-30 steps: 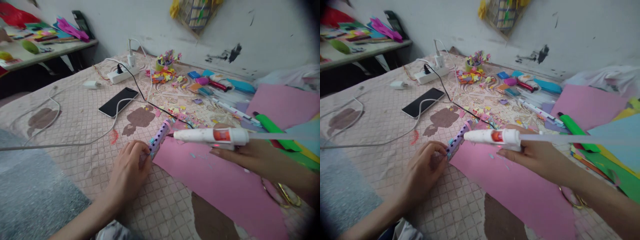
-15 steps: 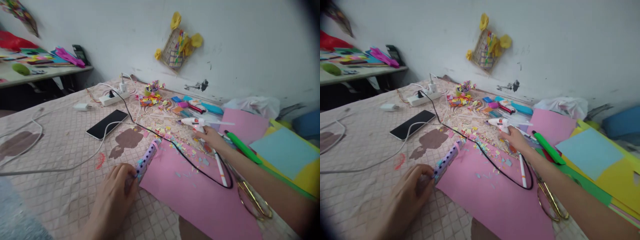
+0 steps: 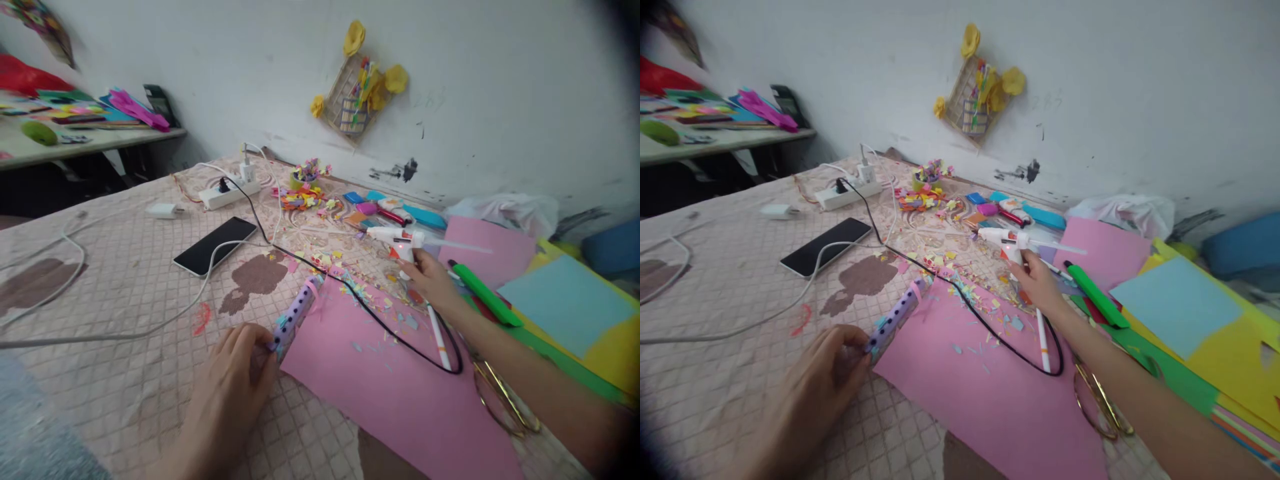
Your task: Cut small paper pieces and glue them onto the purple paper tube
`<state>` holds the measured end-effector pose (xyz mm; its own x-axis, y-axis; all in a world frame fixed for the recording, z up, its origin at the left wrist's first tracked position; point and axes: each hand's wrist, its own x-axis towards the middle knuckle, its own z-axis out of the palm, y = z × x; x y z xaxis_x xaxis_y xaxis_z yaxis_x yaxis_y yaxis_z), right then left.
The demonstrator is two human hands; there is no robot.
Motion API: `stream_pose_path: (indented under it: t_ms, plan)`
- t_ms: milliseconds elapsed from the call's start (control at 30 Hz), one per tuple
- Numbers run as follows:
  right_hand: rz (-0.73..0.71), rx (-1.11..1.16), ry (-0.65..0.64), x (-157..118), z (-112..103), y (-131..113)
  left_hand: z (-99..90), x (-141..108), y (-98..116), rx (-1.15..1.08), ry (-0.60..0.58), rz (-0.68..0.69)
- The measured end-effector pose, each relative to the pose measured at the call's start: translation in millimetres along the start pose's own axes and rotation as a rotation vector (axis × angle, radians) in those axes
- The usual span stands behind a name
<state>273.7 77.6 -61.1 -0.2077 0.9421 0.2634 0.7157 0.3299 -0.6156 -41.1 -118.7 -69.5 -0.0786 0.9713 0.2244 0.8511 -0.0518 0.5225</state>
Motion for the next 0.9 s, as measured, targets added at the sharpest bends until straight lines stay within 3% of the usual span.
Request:
stream_pose_path:
  t_ms: [267,500,567,633,700,733,800,900]
  plan:
    - [-0.051,-0.063,-0.092,-3,1,-4,1.2,0,-1,-0.035,-0.02,-0.013]
    - [0.009,-0.062,-0.046,-3,2,-7,1.3,0,-1,-0.046,-0.008,-0.017]
    - [0.03,-0.039,0.038,-6,3,-7,0.9,0,0,-0.046,-0.006,-0.017]
    - [0.033,-0.05,0.221,-13,5,-11,0.3,1,1,-0.037,-0.002,-0.012]
    - [0.014,-0.08,0.41,-25,7,-24,-0.6,1,2,-0.035,0.004,-0.008]
    - [0.001,-0.079,0.422,-34,9,-34,-1.0,1,2,-0.036,0.005,-0.007]
    - [-0.116,-0.064,0.299,-53,14,-61,-1.9,0,3,-0.036,0.008,-0.011]
    - [-0.467,-0.038,-0.072,-82,26,-106,-2.6,0,4,-0.035,0.009,-0.016]
